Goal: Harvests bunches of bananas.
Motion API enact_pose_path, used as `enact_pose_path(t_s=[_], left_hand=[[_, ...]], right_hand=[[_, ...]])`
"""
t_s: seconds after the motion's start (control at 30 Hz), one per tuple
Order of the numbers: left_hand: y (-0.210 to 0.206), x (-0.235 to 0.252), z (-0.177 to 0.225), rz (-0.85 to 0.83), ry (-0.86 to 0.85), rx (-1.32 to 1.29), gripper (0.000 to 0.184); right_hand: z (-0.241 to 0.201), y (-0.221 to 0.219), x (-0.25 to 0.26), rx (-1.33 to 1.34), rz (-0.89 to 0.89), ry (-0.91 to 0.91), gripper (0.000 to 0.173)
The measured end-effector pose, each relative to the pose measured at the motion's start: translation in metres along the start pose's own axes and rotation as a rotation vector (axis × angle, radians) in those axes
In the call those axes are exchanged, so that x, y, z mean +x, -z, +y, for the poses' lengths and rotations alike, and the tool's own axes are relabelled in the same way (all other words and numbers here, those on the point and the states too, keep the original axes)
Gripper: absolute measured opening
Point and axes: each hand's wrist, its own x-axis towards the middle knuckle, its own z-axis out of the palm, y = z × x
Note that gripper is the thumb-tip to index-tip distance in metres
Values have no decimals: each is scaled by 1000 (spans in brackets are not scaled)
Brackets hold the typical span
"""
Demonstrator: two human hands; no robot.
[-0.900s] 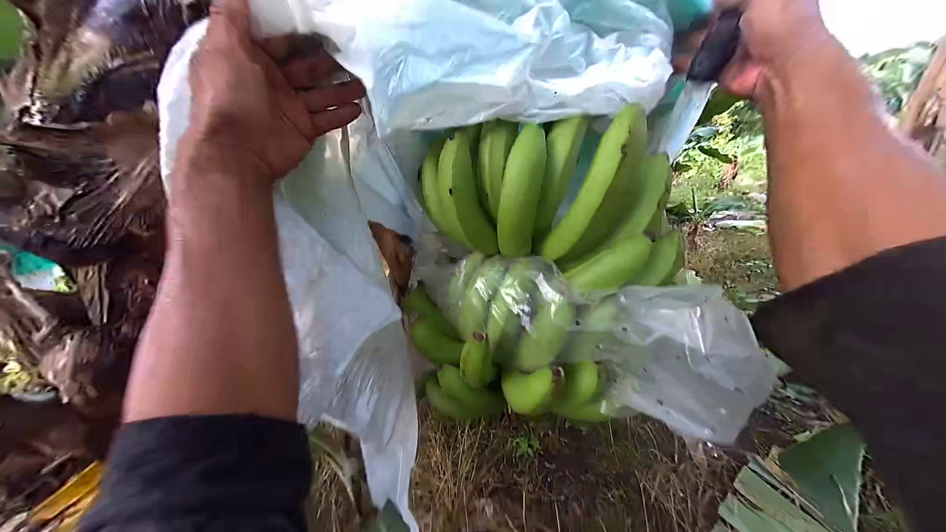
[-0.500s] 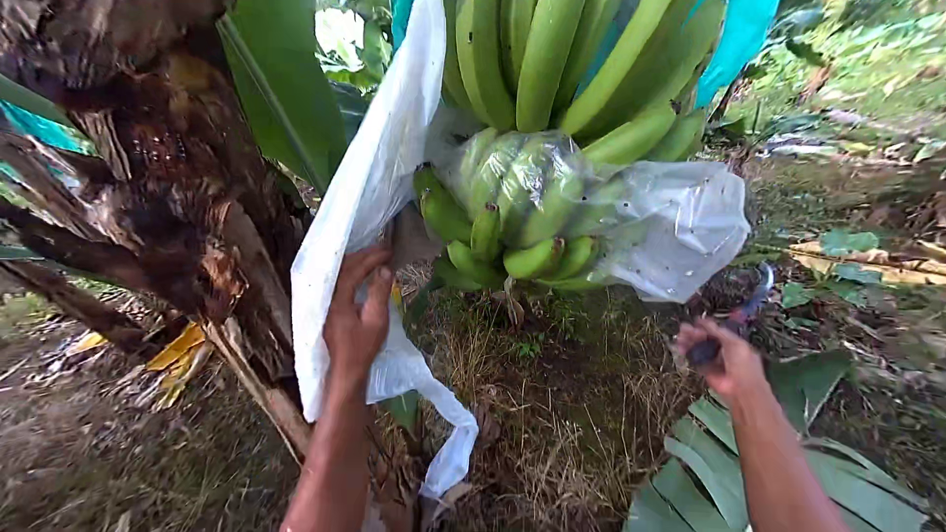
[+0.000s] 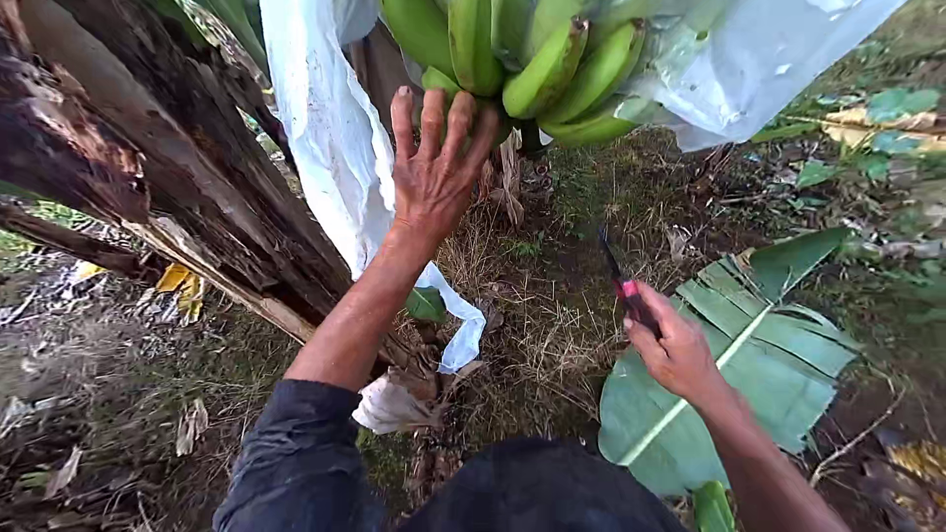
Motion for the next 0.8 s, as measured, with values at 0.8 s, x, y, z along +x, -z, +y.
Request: enact_pose_path(t_s=[0.8], left_hand=[[11,26,11,-169,49,-74,32]], right_hand=[[-103,29,103,-711,31,165,59]])
